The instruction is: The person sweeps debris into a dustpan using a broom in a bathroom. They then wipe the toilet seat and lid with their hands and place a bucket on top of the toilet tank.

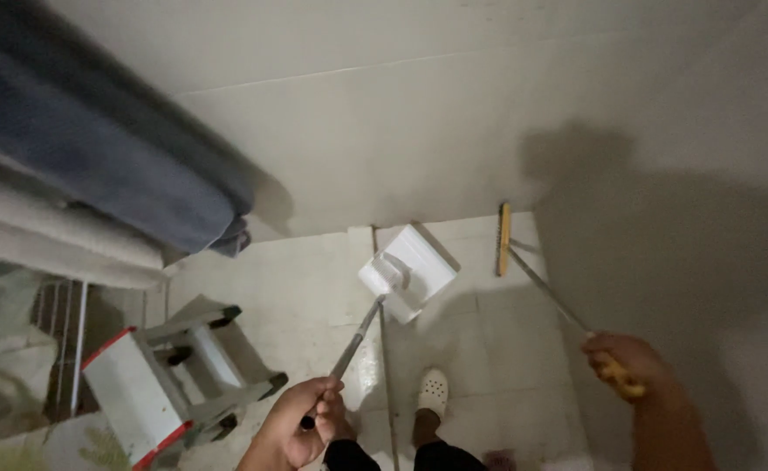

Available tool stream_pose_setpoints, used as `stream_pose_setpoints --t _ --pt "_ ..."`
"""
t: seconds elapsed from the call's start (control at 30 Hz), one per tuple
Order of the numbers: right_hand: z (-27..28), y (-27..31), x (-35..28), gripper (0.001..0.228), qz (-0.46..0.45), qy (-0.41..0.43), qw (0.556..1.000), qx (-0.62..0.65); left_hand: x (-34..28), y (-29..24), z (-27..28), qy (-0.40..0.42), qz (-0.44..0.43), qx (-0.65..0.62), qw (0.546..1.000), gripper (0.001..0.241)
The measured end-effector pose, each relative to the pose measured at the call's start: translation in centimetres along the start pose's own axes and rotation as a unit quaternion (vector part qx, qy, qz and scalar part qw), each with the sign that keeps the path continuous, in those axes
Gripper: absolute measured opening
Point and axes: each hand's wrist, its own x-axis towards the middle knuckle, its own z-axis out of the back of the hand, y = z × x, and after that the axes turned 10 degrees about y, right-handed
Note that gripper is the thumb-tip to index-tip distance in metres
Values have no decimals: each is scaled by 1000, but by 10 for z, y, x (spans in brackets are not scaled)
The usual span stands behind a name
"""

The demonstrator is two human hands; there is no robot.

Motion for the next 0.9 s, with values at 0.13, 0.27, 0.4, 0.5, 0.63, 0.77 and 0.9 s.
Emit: stream_pose_setpoints --t 0.13,0.27,0.4,0.5,0.63,0.77,0.9 --pt "-94 24 -40 17 -78 -171 975 -122 55 -3 8 77 22 10 997 34" --pt "-91 1 -12 10 -51 -213 971 -92 73 0 -24 64 4 5 998 35" --pt "-80 -25 12 14 -59 -186 970 -146 117 2 -21 37 0 42 998 31" --pt "-69 -49 54 14 -92 -173 967 -163 146 1 -23 56 -3 15 998 31" --pt "-100 -76 64 19 -147 -126 945 -265 157 5 -44 43 -20 47 998 21" --pt "-135 -44 7 36 -132 -54 935 -325 170 7 -59 5 -37 21 999 14" --pt "-155 14 -61 57 -183 -88 931 -303 216 3 -39 49 -43 -13 998 14"
